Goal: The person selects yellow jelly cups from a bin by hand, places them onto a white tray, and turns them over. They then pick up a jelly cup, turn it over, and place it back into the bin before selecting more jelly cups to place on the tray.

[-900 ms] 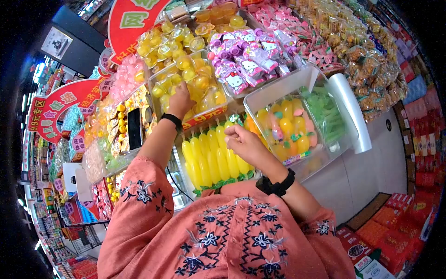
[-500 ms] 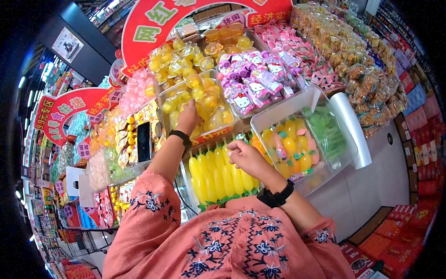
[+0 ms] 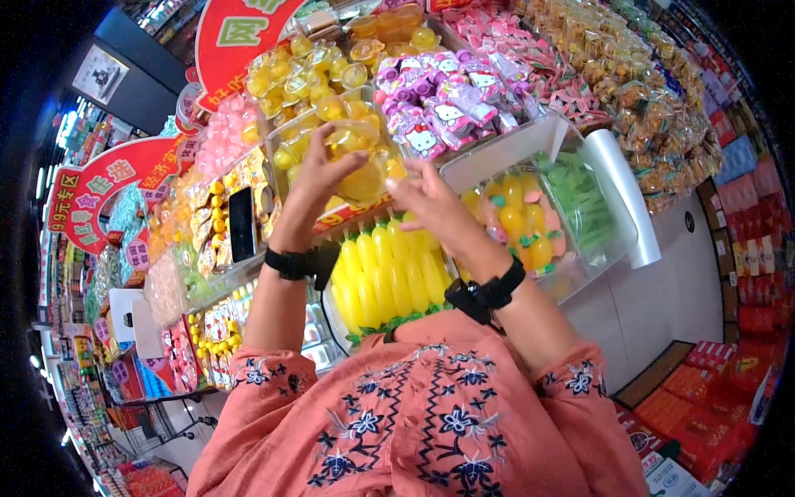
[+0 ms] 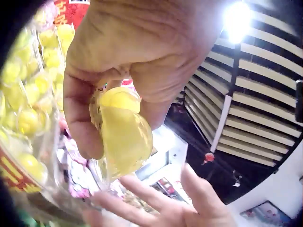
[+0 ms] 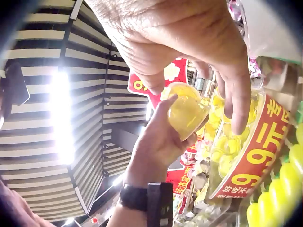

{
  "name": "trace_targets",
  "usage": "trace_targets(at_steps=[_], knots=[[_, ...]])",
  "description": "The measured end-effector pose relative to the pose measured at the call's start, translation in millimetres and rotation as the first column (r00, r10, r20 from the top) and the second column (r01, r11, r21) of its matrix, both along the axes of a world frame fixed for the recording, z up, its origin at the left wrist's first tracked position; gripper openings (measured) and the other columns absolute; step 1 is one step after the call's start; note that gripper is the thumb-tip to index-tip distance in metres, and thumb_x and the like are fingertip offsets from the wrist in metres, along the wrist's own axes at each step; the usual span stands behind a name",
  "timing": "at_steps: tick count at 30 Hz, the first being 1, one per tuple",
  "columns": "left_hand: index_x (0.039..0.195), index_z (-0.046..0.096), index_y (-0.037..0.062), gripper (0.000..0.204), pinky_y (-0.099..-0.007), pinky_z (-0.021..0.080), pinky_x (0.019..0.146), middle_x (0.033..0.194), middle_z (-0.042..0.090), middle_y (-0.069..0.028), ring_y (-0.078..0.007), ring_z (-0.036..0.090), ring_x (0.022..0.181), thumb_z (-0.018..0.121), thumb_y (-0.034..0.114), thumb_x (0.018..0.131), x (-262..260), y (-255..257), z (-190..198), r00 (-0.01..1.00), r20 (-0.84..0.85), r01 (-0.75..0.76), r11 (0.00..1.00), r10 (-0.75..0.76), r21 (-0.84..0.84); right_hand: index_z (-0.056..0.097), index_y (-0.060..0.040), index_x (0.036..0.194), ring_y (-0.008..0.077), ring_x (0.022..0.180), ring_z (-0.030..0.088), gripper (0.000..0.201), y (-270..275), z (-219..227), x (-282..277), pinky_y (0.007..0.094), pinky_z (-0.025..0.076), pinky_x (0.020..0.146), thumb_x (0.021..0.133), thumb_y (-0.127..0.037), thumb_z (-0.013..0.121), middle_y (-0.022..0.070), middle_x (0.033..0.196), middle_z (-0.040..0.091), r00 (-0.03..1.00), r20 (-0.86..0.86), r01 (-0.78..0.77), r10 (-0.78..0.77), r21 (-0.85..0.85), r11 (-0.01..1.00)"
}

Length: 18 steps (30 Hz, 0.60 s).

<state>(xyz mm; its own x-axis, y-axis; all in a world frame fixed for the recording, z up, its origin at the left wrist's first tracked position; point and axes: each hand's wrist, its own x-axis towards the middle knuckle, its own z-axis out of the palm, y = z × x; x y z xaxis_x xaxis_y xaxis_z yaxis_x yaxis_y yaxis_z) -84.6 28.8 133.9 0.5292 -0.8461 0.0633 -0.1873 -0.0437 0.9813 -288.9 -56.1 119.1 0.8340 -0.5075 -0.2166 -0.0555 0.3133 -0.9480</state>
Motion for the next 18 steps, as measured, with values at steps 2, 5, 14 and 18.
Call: trace_targets(at_steps=[2,5,14,18], knots=[[0.141,0.034,0.0022,0.076,-0.0328,0.052,0.088,0.123,0.056,-0.0165,-0.0220,0.060,0.106,0.077,0.025,0.083,-35.4,-1.6,4.0,0.999,0.005,0.045,0.999,-0.045,-0.023,0.032,-0.0044,0.144,0.0177,0.105,0.059,0.072,-2.2,12.8,0.1,0.0329,0.056,0.079,0.093,-0.044,0.065,0.0090,0.118,0.056,0.999,0.032,0.030,-0.030,0.015,0.999],[0.140,0.034,-0.0064,0.080,-0.0386,0.050,0.094,0.127,0.055,-0.0266,-0.0311,0.059,0.115,0.078,0.026,0.082,-70.0,-14.3,-15.9,0.955,0.289,0.095,0.992,-0.065,-0.089,0.033,-0.0058,0.145,0.0178,0.112,0.059,0.072,-14.3,9.1,-2.5,0.0332,0.054,0.086,0.093,-0.043,0.067,0.0094,0.125,0.055,0.991,0.125,0.050,-0.051,0.012,0.999],[0.136,0.045,-0.0078,0.078,-0.0400,0.052,0.088,0.123,0.058,-0.0290,-0.0325,0.062,0.107,0.076,0.040,0.082,-71.5,-26.6,-11.6,0.966,0.228,0.123,0.992,-0.119,-0.004,0.048,-0.0065,0.137,0.0190,0.108,0.062,0.058,-60.5,-4.6,-50.3,0.0341,0.055,0.088,0.089,-0.028,0.072,0.0097,0.121,0.061,0.994,0.090,0.036,-0.061,0.255,0.966],[0.123,0.057,-0.0007,0.052,-0.0446,0.050,0.090,0.116,0.062,-0.0239,-0.0385,0.061,0.106,0.073,0.030,0.085,22.9,-15.7,-55.2,0.758,0.650,-0.125,0.990,0.054,0.063,0.052,-0.0052,0.131,0.0184,0.096,0.066,0.052,-98.8,-31.0,-71.5,0.0361,0.059,0.078,0.089,-0.027,0.073,0.0079,0.112,0.064,0.990,0.075,0.094,-0.117,0.251,0.963]])
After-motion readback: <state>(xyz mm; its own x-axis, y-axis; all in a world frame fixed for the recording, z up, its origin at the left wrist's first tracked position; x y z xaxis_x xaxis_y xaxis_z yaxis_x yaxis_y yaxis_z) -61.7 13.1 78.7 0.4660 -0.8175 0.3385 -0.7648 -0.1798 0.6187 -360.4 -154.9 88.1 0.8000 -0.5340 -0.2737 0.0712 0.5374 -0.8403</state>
